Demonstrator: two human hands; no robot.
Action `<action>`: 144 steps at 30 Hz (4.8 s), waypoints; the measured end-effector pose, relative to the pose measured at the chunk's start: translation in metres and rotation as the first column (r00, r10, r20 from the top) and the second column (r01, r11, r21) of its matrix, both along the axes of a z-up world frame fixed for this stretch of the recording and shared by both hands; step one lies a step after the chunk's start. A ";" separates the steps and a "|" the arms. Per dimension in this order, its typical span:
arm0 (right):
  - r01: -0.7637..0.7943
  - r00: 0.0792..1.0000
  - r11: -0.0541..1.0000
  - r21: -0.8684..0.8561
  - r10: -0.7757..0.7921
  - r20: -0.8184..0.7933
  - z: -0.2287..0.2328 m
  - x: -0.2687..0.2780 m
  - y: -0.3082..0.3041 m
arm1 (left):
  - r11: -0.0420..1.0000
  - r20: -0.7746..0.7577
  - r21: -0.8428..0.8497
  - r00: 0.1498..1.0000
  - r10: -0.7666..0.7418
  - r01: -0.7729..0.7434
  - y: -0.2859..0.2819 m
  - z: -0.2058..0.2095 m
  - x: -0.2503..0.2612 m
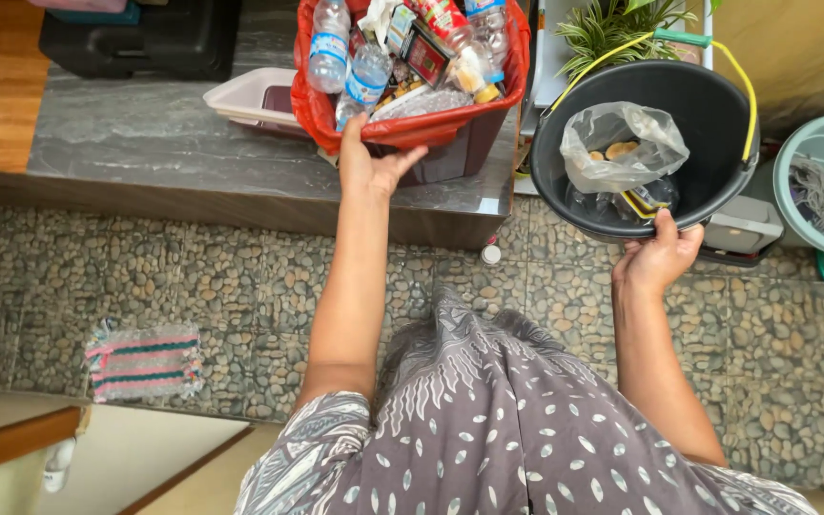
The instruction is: Sort various trash items like plastic bottles and containers into different bins.
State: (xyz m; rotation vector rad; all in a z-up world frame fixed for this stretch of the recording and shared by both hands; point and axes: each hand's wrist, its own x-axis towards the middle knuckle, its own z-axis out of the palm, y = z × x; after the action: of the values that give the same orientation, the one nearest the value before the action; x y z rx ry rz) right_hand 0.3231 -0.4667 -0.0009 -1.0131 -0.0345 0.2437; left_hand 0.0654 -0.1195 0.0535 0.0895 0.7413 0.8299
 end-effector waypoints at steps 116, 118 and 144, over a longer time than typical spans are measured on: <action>0.313 0.856 0.836 -0.450 -0.454 -0.247 -0.397 0.169 -0.329 | -0.047 -0.975 0.163 0.169 0.147 0.985 -0.345 -0.642 0.471; 0.305 0.867 0.844 -0.441 -0.438 -0.237 -0.405 0.165 -0.330 | -0.097 -0.986 0.067 0.081 0.147 0.993 -0.340 -0.641 0.489; 0.245 0.928 0.953 -0.181 -0.284 -0.241 -0.310 0.166 -0.285 | -0.194 -0.808 0.568 0.497 -0.314 0.800 -0.364 -0.349 0.351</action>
State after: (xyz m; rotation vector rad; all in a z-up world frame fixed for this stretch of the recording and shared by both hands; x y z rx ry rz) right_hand 0.4888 -0.7515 -0.3108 -1.1128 0.3677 0.1327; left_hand 0.4169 -0.4831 -0.2951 1.8340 0.2665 0.1299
